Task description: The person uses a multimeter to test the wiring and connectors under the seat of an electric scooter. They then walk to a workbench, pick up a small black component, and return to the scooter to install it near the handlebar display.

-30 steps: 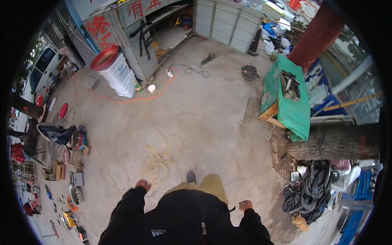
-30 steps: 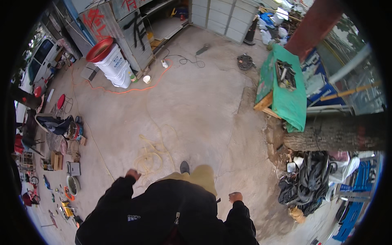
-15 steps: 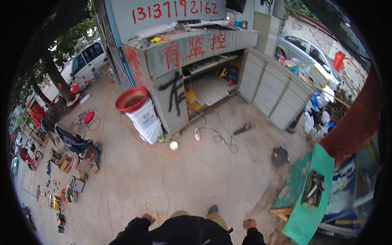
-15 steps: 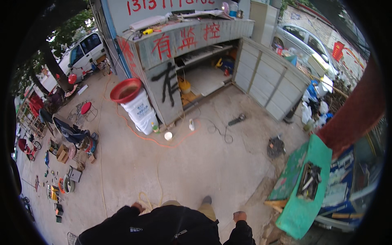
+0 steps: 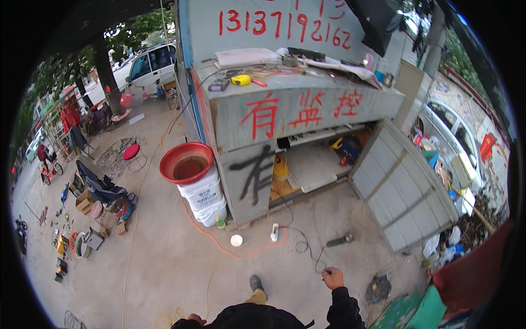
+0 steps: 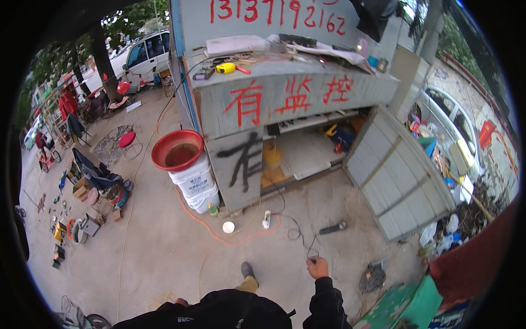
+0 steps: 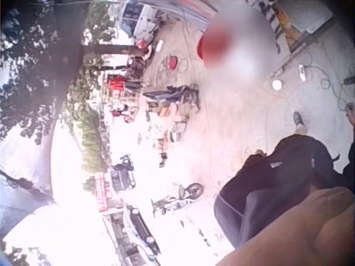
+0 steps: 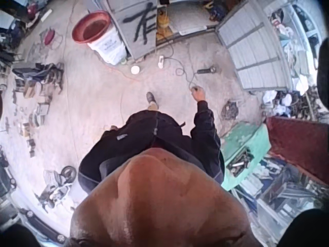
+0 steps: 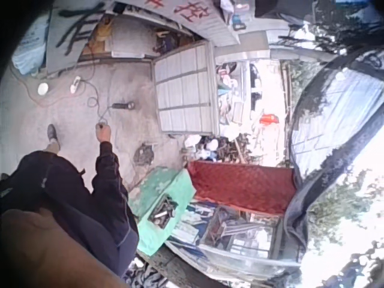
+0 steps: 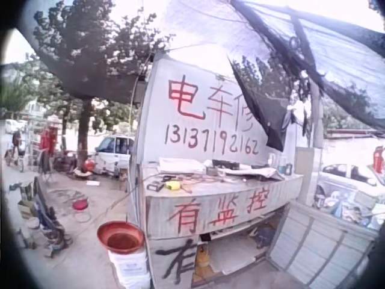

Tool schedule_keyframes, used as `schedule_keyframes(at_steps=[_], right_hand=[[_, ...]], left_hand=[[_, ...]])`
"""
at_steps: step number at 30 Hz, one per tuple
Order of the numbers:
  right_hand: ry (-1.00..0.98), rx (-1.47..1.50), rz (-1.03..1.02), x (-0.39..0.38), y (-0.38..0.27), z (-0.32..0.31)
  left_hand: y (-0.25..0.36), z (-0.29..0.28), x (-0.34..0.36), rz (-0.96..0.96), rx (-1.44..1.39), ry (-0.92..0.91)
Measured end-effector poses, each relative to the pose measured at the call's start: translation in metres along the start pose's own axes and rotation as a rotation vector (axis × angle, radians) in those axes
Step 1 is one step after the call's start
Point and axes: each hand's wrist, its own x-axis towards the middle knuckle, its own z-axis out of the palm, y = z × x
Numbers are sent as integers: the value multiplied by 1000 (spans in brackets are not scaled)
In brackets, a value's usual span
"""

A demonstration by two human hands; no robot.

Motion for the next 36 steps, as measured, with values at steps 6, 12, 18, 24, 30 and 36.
schedule_keyframes(at_steps=[6, 12, 18, 24, 30, 36], right_hand=[[46, 3, -247, 184, -142, -51], [236, 214, -594, 362, -349, -78], [241, 435, -993, 476, -502, -85], [196, 317, -1139, 561, -605, -123], [-205, -20, -1051, 643, -721, -112], [-470, -392, -1246, 697, -796, -47]], left_hand=[[94, -264, 112, 271, 129, 927], [237, -647, 20, 636, -1017, 1733], [302, -826, -102, 1024, -487, 2220], [311, -862, -106, 791, -82, 2236], [313, -847, -103, 569, -44, 2151], [318, -846, -113, 482, -58, 2090]])
